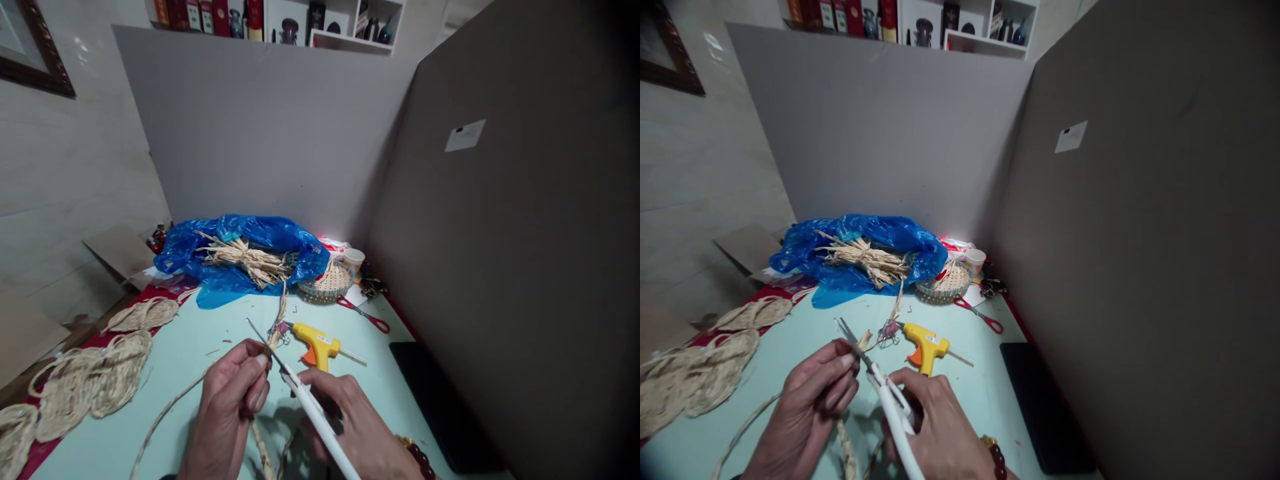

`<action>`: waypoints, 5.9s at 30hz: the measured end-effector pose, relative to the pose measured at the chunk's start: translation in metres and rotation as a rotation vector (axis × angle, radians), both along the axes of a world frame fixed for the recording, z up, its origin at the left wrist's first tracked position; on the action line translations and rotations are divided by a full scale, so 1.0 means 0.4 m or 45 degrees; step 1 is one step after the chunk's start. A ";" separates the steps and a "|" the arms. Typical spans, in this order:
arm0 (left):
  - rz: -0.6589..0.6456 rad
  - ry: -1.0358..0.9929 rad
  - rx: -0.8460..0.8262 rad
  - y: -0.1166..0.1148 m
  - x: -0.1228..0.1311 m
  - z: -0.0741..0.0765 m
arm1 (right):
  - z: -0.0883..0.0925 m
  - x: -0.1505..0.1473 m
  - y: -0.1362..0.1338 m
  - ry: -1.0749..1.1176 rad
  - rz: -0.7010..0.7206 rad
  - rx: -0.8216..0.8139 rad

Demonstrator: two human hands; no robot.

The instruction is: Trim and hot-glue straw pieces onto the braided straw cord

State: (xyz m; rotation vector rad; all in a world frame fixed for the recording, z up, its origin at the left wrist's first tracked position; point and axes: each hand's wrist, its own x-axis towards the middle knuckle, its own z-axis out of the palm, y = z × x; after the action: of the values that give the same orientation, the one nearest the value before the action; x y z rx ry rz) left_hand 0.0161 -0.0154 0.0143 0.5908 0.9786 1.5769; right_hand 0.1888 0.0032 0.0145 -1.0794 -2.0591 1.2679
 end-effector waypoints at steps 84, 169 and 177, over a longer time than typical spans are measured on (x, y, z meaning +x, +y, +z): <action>-0.267 -0.124 -0.017 -0.013 -0.019 0.012 | 0.027 0.101 0.065 0.395 0.695 -0.419; 0.189 0.467 0.361 -0.028 -0.076 0.077 | 0.196 0.135 -0.042 -0.362 0.891 0.222; -0.102 0.315 0.301 -0.026 -0.008 0.124 | 0.175 0.093 -0.062 0.089 0.236 0.425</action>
State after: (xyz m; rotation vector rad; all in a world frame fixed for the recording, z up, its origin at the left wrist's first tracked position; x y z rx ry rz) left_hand 0.0129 -0.0256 0.0637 0.9967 0.9428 1.5840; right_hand 0.2262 -0.0214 0.0847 -0.6990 -2.2555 0.9794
